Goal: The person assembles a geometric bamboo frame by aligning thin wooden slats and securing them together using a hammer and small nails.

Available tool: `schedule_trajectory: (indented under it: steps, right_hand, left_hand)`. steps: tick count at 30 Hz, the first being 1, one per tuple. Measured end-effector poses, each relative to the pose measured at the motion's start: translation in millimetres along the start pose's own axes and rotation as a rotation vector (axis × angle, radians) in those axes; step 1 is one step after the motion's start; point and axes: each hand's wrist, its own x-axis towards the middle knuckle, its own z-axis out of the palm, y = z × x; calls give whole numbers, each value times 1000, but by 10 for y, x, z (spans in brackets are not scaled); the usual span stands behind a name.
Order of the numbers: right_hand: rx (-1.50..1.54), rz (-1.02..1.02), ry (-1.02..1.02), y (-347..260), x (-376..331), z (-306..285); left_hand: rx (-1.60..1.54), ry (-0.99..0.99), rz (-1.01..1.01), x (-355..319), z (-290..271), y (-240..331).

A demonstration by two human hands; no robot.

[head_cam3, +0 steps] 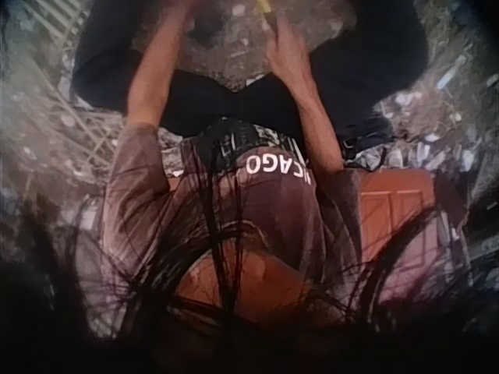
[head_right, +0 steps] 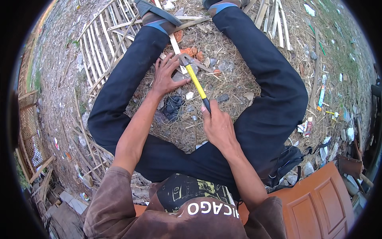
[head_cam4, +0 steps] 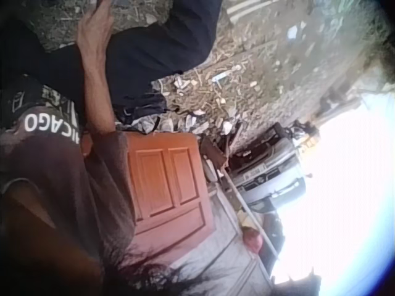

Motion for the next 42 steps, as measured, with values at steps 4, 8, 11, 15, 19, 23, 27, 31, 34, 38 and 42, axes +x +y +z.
schedule_trajectory:
  steps: [4,8,11,15,19,23,27,31,34,38,42]
  right_hand:
    - [-5,-4,7,2,2,9]
    - [-7,-10,13,21,9,24]
    - [-39,-20,15,14,21,42]
    - [-55,-24,6,4,47,68]
    - [-36,-61,32,-160,41,-31]
    - [89,-163,98,-375,-15,-119]
    - [-143,-102,76,-35,91,125]
    - [-23,-80,78,-237,20,-55]
    - [18,-118,90,-330,7,-94]
    - [-65,-105,74,-80,76,91]
    - [-10,-127,88,-349,57,-94]
  left_hand:
    - [11,4,5,3,5,-6]
    - [10,-8,2,0,-4,-3]
    - [18,-16,3,-6,-15,-14]
    - [19,-25,13,4,-65,-27]
    - [38,-32,16,4,-80,-61]
    - [16,-24,31,-8,-125,-85]
    - [35,-47,35,15,-63,-85]
    - [30,-16,29,-30,-56,-66]
    - [7,-13,25,-36,-92,-71]
    - [14,-4,52,17,-34,-75]
    - [-14,6,27,3,-30,-69]
